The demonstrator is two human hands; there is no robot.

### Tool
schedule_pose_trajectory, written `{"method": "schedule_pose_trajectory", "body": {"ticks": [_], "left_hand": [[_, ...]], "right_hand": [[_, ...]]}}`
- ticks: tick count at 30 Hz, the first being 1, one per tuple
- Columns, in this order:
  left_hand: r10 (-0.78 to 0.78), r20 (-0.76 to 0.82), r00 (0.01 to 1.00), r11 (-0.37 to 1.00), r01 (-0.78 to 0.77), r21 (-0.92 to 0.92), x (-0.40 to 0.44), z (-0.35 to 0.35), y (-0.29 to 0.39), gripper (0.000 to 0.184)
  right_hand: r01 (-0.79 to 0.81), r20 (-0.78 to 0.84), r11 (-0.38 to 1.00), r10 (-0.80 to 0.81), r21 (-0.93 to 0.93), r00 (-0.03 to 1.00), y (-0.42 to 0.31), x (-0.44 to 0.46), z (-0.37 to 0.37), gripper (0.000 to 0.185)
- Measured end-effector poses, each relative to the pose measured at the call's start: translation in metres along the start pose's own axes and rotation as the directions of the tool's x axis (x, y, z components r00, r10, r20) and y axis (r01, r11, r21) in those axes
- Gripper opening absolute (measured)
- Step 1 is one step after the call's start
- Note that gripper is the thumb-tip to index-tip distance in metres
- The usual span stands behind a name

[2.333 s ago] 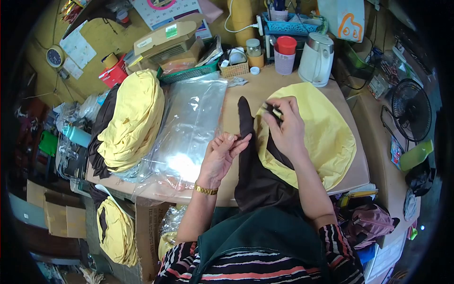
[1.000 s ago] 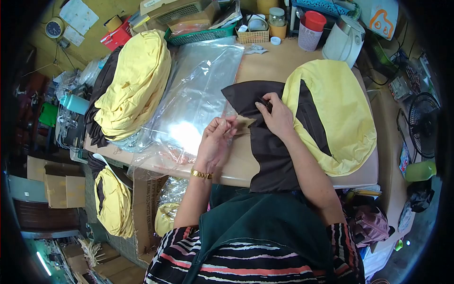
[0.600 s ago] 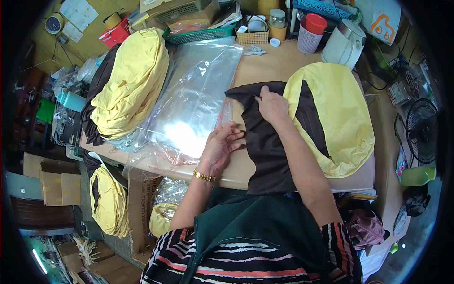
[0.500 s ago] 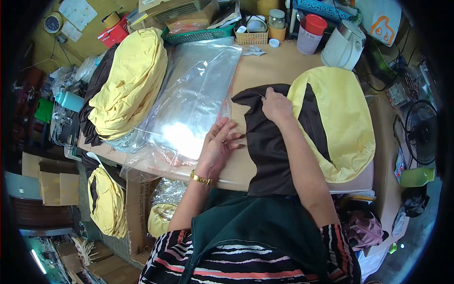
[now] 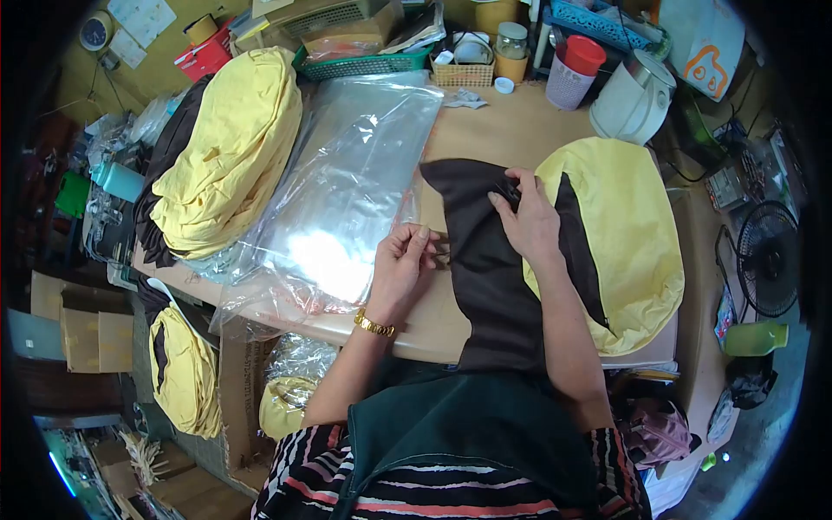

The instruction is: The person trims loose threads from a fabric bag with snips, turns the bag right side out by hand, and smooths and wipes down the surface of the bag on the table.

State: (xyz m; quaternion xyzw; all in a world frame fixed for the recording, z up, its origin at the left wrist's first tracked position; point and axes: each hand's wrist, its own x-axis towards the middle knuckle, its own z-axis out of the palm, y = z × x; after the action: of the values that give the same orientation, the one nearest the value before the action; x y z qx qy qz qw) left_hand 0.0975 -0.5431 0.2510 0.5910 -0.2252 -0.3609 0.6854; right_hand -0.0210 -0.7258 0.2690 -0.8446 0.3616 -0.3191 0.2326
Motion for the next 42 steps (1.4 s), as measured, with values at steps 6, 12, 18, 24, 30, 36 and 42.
{"method": "schedule_pose_trajectory", "body": {"ticks": [6,12,18,24,30,36,42], "left_hand": [[-0.041,-0.019,0.999,0.999,0.040,-0.038,-0.001,-0.008,0.002,0.023],[-0.010,0.045,0.999,0.997,0.013,-0.073,-0.001,-0.009,0.001,0.021],[0.004,0.076,0.997,0.996,0.002,-0.087,-0.007,-0.004,0.009,0.022],[0.005,0.077,0.997,0.996,0.002,-0.094,-0.005,-0.006,0.009,0.022],[0.031,0.114,0.993,0.996,-0.022,-0.084,-0.008,-0.002,0.014,0.023],[-0.021,0.067,0.998,0.992,0.029,-0.122,-0.009,-0.003,0.016,0.023],[0.022,0.083,0.996,0.996,-0.014,-0.093,-0.009,-0.003,0.018,0.024]], "right_hand": [[0.322,0.153,0.947,-0.320,0.012,0.935,-0.040,-0.015,-0.023,0.030],[0.501,0.135,0.863,-0.490,-0.065,0.861,-0.064,-0.015,-0.015,0.029],[0.544,0.149,0.832,-0.528,-0.106,0.836,-0.058,-0.007,0.001,0.031],[0.515,0.158,0.850,-0.497,-0.105,0.853,-0.075,-0.004,-0.022,0.033],[0.588,0.170,0.806,-0.571,-0.073,0.803,-0.068,0.005,0.000,0.034],[0.517,0.163,0.855,-0.504,-0.041,0.848,-0.075,0.000,-0.017,0.036],[0.538,0.190,0.841,-0.519,-0.062,0.833,-0.079,-0.004,-0.020,0.036]]}}
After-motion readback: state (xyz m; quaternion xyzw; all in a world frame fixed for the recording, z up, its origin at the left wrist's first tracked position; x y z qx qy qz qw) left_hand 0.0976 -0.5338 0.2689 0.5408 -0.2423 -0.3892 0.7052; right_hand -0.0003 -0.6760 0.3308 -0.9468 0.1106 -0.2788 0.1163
